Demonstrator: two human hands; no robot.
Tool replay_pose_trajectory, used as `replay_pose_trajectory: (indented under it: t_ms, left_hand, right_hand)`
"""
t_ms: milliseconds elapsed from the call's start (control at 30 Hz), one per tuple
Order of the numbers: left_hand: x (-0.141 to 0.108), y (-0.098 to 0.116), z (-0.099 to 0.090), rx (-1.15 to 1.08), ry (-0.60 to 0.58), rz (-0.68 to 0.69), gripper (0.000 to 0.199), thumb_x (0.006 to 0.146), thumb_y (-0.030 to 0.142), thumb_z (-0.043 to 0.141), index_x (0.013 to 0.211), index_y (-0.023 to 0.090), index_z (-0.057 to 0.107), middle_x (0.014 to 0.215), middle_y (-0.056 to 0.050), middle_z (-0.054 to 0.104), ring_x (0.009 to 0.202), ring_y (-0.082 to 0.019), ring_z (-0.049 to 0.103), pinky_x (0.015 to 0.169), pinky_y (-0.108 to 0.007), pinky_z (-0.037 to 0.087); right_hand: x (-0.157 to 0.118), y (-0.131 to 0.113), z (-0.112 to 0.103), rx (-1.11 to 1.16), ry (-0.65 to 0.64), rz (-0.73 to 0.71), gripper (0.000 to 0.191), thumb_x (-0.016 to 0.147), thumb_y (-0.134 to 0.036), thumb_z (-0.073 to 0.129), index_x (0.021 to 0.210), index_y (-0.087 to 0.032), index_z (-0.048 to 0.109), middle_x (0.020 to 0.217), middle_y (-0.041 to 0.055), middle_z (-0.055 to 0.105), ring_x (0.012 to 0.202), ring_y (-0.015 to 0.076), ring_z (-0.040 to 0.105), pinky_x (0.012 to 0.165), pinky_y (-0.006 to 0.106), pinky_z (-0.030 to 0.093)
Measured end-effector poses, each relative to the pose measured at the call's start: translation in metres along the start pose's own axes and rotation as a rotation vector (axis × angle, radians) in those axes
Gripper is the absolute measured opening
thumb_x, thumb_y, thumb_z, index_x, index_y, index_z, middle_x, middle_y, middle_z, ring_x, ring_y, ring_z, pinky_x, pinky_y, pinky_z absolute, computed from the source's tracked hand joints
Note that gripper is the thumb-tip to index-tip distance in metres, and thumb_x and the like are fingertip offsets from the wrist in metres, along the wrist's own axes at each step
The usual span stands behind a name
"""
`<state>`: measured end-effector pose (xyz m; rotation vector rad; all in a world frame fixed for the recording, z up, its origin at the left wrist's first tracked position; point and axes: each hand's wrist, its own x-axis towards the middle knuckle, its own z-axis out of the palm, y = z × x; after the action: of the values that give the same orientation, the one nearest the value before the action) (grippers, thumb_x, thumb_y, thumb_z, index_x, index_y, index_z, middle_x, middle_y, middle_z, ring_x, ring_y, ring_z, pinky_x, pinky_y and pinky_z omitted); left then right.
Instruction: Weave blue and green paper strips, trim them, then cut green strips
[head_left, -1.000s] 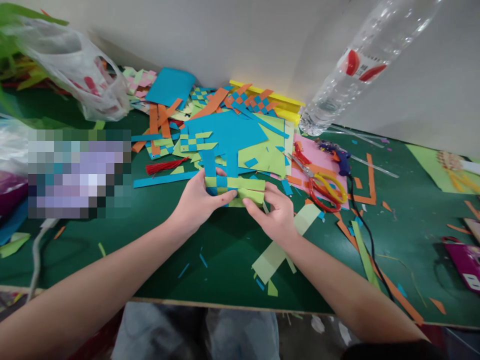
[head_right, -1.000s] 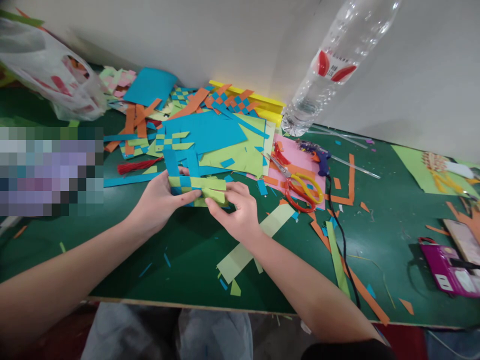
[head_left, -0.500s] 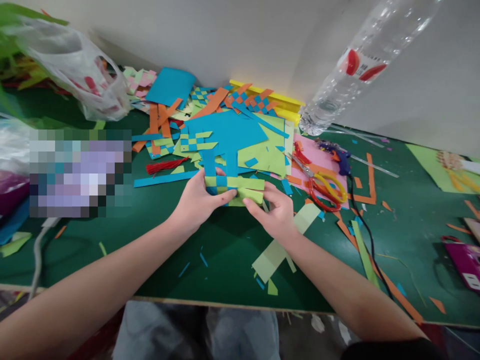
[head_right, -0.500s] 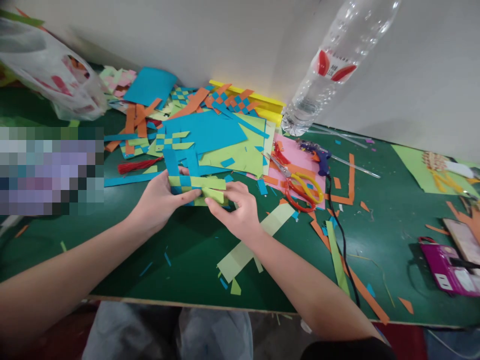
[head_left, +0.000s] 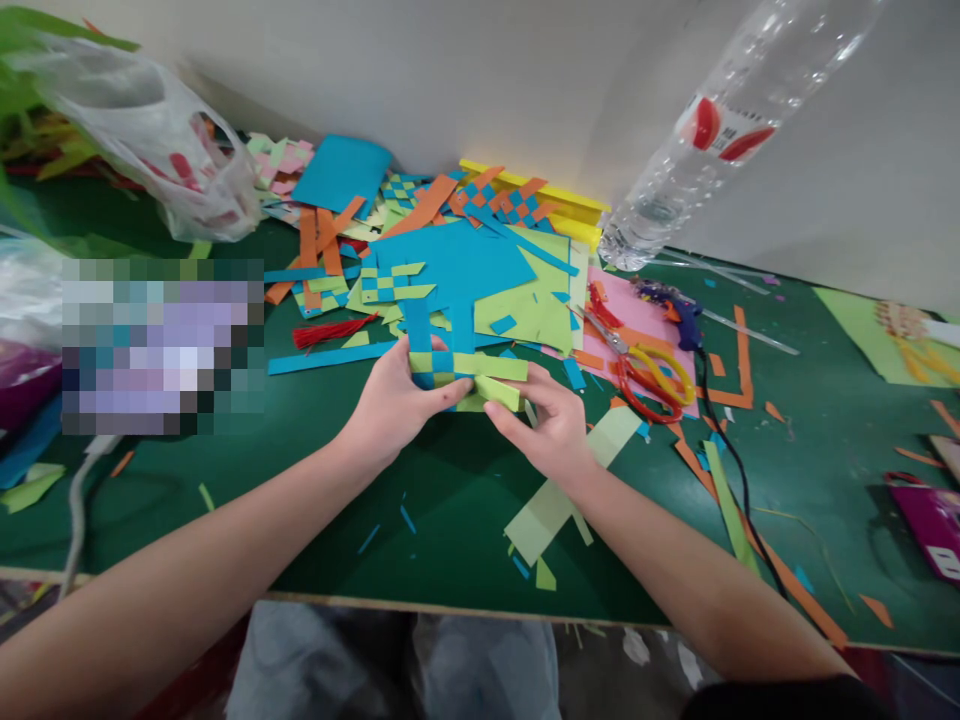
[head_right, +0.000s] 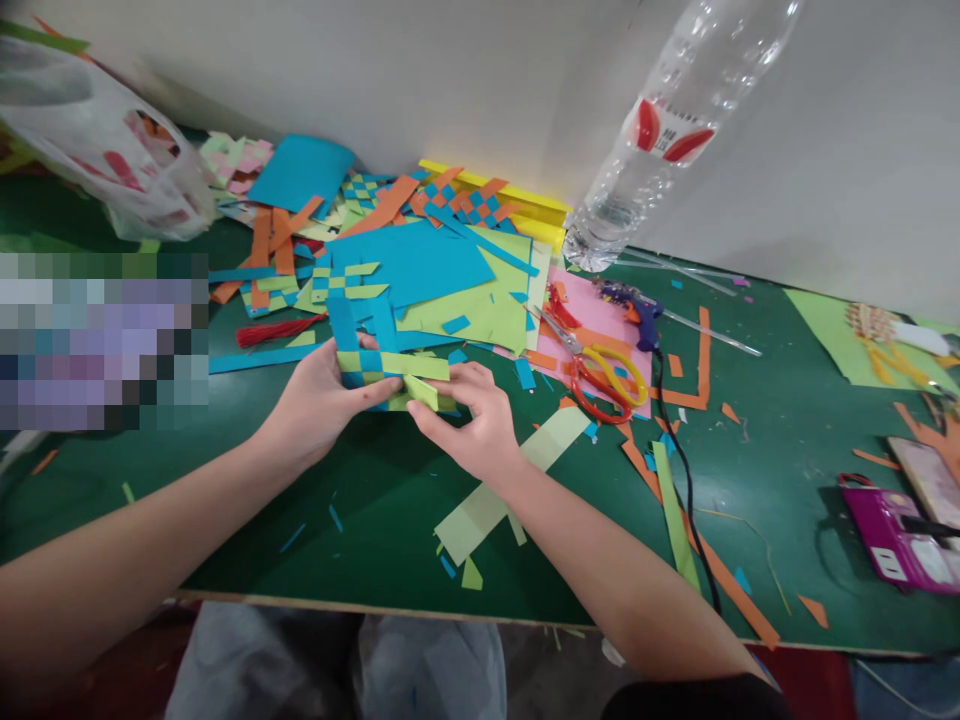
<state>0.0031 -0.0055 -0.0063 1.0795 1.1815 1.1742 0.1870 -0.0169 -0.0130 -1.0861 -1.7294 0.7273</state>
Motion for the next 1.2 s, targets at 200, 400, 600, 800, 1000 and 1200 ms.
replay_pose_trajectory:
  t_ms: [200,400,600,800,1000,1200]
  left_hand:
    - [0.000,0.001,0.001,0.028,0.014,0.000,0.046,0.060,0.030,0.085,0.091,0.019,0.053,0.088,-0.002,0.069,0.079,-0.020,0.068,0.072,-0.032,0.055]
    - [0.000,0.002,0.002,0.010,0.009,0.000,0.044,0.062,0.028,0.084,0.091,0.019,0.052,0.087,-0.001,0.068,0.077,-0.017,0.067,0.068,-0.027,0.054]
    - [0.000,0.001,0.003,-0.011,0.011,-0.012,0.045,0.061,0.027,0.086,0.091,0.019,0.053,0.085,0.000,0.068,0.074,-0.016,0.066,0.068,-0.027,0.055]
    - [0.000,0.000,0.002,-0.011,0.005,-0.029,0.046,0.061,0.028,0.086,0.094,0.019,0.056,0.085,-0.001,0.069,0.077,-0.018,0.067,0.071,-0.030,0.055]
    - [0.001,-0.003,0.001,-0.005,-0.009,-0.047,0.045,0.063,0.032,0.085,0.096,0.020,0.057,0.088,-0.002,0.070,0.078,-0.020,0.068,0.071,-0.032,0.056]
    - [0.000,-0.004,-0.001,0.027,-0.022,-0.101,0.046,0.064,0.034,0.085,0.101,0.021,0.060,0.085,-0.002,0.070,0.073,-0.020,0.068,0.066,-0.031,0.056]
  right_hand:
    - [0.000,0.000,0.000,-0.015,0.003,0.009,0.016,0.079,-0.033,0.069,0.090,-0.024,0.077,0.083,0.0045,0.069,0.087,0.0210,0.062,0.080,0.042,0.053]
    - [0.000,-0.003,0.002,-0.040,0.015,-0.057,0.014,0.079,-0.029,0.069,0.089,-0.023,0.077,0.079,0.0038,0.068,0.084,0.0209,0.063,0.083,0.043,0.051]
    - [-0.001,-0.002,0.003,-0.077,0.054,-0.036,0.015,0.079,-0.034,0.068,0.087,-0.023,0.075,0.081,0.0041,0.069,0.087,0.0223,0.063,0.080,0.042,0.052]
    - [0.001,-0.005,0.000,-0.095,0.046,-0.022,0.011,0.081,-0.031,0.065,0.085,-0.022,0.070,0.086,0.0048,0.071,0.087,0.0207,0.065,0.085,0.042,0.050]
    - [0.001,-0.002,-0.002,-0.031,0.145,-0.023,0.012,0.083,-0.034,0.064,0.082,-0.022,0.061,0.087,0.0040,0.066,0.089,0.0196,0.063,0.085,0.039,0.049]
    - [0.000,0.004,-0.003,0.112,0.156,-0.009,0.021,0.095,-0.034,0.047,0.084,-0.022,0.061,0.091,0.0043,0.064,0.091,0.0175,0.060,0.083,0.035,0.050]
